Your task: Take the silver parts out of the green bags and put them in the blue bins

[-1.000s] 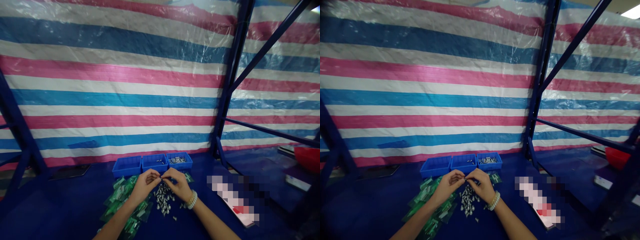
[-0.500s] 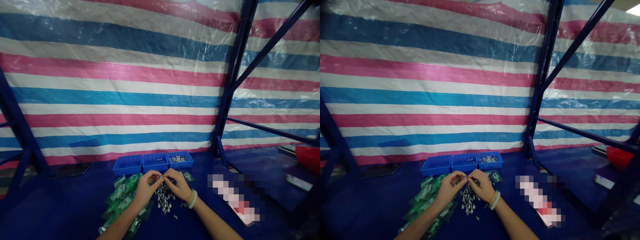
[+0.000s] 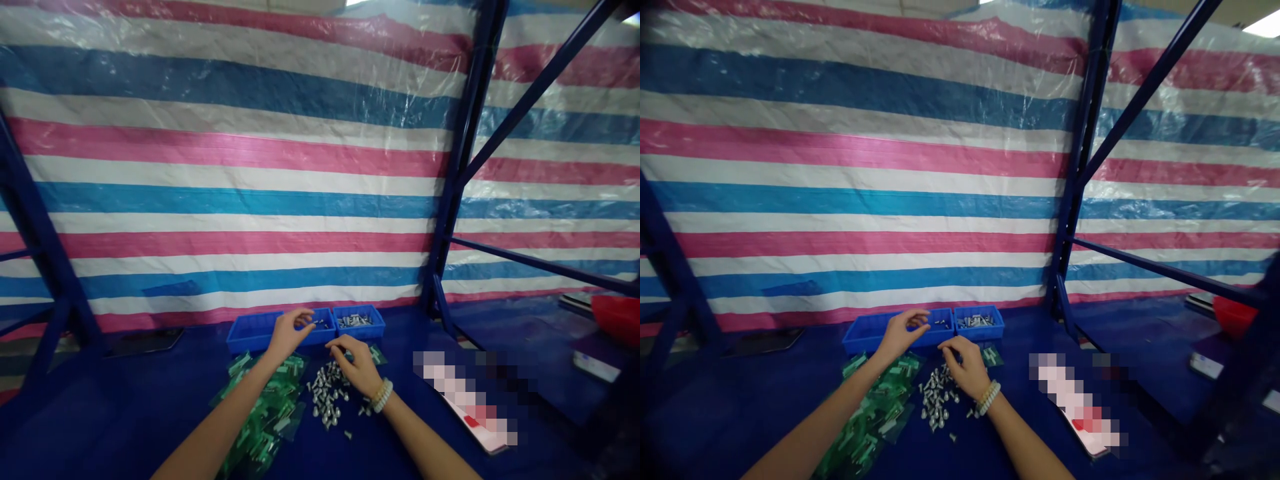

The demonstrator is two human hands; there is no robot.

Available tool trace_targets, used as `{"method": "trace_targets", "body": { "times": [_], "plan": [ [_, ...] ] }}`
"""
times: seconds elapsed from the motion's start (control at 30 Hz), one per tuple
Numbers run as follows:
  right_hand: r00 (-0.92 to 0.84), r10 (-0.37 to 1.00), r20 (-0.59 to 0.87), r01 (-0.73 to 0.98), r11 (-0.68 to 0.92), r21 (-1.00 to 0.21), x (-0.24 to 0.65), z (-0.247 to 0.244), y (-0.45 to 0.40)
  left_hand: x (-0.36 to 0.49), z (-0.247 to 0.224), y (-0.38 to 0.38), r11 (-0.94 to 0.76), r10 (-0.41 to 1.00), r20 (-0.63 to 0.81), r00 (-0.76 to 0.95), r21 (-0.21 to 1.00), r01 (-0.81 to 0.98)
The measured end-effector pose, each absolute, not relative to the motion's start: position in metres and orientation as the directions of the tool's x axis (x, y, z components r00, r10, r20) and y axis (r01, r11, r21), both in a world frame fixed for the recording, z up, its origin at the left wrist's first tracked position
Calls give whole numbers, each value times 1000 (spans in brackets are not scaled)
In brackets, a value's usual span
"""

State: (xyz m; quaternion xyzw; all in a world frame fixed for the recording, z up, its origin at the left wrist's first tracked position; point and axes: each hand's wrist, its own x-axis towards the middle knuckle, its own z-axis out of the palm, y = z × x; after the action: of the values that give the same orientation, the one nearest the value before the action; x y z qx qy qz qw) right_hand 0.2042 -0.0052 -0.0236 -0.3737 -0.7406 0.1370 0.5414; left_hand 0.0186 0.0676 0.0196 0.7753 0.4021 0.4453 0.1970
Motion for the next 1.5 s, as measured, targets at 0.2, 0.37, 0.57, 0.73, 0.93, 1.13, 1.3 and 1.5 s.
{"method": "trace_targets", "body": {
  "times": [0.2, 0.37, 0.57, 0.73, 0.93, 1.13, 1.3, 1.5],
  "plan": [
    [-144, 689, 710, 413, 694, -589, 202, -24, -6, -2, 17, 19, -689, 719, 183, 670, 309, 655],
    [-156, 690, 706, 417, 694, -587, 200, -26, -6, -5, 7, 5, -693, 717, 110, 689, 226, 685],
    [-152, 691, 707, 422, 692, -586, 200, -26, -6, -4, -3, 9, -670, 731, 156, 664, 347, 656],
    [-168, 678, 715, 428, 704, -567, 198, -24, -8, -3, -1, 12, -571, 800, 254, 543, 599, 562],
    [-191, 643, 741, 353, 750, -560, 196, -22, -11, 6, 0, 9, -335, 873, 230, 430, 923, 187],
    [-193, 632, 751, 321, 764, -561, 194, -16, -16, 9, 0, 4, -255, 905, 194, 380, 960, 119],
    [-213, 602, 770, 323, 787, -526, 194, -13, -18, 11, -3, 2, -218, 907, 165, 388, 971, 96],
    [-189, 605, 773, 338, 780, -527, 196, -8, -20, 13, -7, 2, -242, 887, 210, 412, 970, 27]
  ]
}}
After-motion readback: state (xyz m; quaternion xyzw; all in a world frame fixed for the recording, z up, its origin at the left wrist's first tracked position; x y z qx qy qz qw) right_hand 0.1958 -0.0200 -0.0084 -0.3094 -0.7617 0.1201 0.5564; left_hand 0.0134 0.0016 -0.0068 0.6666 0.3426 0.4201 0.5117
